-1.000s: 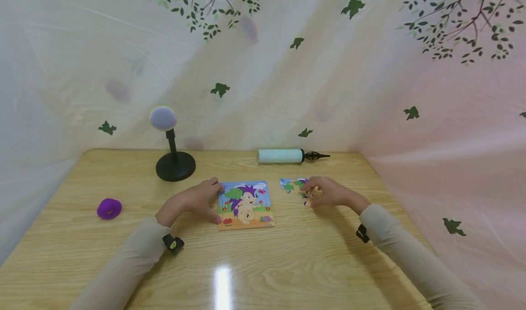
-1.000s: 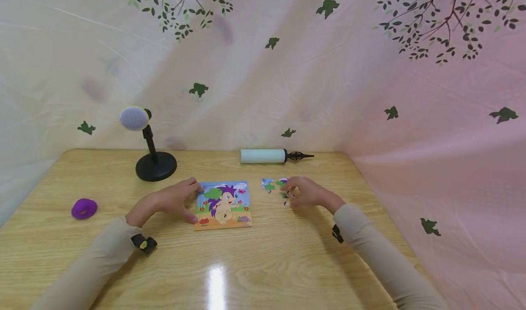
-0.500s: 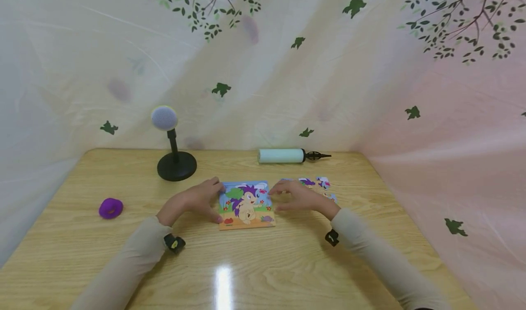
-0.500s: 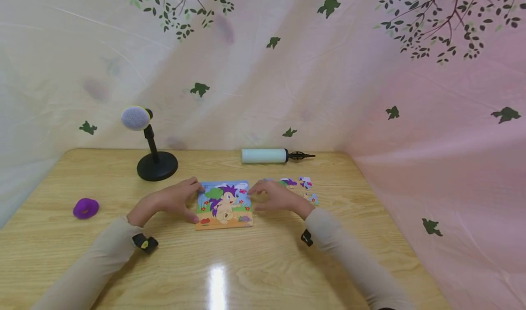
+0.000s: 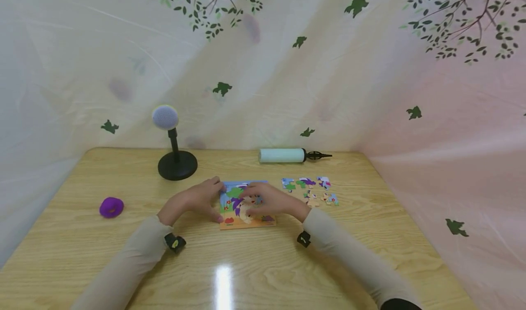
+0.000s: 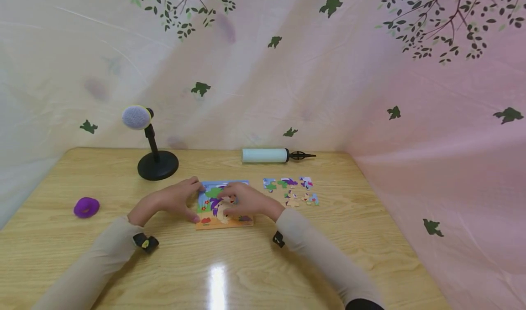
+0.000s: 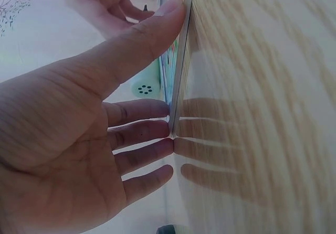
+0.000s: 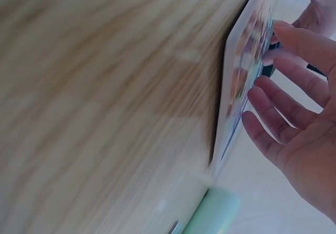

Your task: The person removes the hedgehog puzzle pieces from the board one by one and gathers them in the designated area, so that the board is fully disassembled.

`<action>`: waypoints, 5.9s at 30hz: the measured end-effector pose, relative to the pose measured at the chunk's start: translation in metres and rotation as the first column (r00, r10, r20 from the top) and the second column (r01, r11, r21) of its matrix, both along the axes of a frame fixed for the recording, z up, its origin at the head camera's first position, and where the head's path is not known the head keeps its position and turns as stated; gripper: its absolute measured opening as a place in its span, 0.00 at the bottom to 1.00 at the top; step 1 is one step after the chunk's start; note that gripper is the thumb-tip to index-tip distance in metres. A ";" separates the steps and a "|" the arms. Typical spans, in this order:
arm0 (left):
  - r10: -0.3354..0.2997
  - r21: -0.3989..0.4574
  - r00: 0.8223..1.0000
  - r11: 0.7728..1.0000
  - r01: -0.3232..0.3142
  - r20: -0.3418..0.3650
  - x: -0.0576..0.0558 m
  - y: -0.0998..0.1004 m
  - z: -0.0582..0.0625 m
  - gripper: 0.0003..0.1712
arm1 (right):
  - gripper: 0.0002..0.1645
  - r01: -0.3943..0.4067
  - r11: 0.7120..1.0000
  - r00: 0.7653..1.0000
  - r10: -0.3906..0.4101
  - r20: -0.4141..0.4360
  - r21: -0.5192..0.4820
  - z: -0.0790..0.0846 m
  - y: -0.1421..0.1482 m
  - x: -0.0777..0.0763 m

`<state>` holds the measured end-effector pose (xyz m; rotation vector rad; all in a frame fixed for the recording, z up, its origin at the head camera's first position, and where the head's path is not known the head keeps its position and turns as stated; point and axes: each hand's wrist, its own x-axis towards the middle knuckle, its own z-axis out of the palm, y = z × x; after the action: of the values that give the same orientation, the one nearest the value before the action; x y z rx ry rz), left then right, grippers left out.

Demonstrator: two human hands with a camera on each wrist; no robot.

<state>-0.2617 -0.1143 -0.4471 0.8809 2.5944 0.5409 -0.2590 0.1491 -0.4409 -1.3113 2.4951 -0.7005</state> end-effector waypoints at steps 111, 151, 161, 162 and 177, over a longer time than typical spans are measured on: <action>-0.026 0.026 0.999 0.999 0.027 -0.040 0.005 0.001 0.002 0.47 | 0.20 0.119 0.977 0.993 -0.118 -0.021 0.179 0.033 0.074 -0.003; -0.009 0.018 1.000 1.000 0.009 -0.020 0.004 0.000 0.002 0.47 | 0.22 0.193 0.977 0.980 -0.186 -0.076 0.087 0.010 0.124 0.001; -0.009 0.016 1.000 1.000 0.010 -0.018 0.004 0.000 0.001 0.47 | 0.22 0.193 0.978 0.980 -0.189 -0.065 0.082 0.006 0.125 -0.001; -0.008 0.016 1.000 1.000 0.009 -0.017 0.004 0.001 0.002 0.47 | 0.22 0.191 0.978 0.980 -0.185 -0.069 0.080 0.006 0.125 -0.001; -0.001 0.014 1.000 1.000 0.001 -0.013 0.005 0.001 0.002 0.47 | 0.21 0.180 0.981 0.983 -0.177 -0.043 0.075 0.005 0.126 -0.004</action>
<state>-0.2566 -0.1131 -0.4450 0.8933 2.6047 0.5561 -0.2631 0.2750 -0.4362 -1.0925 2.6642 -0.6136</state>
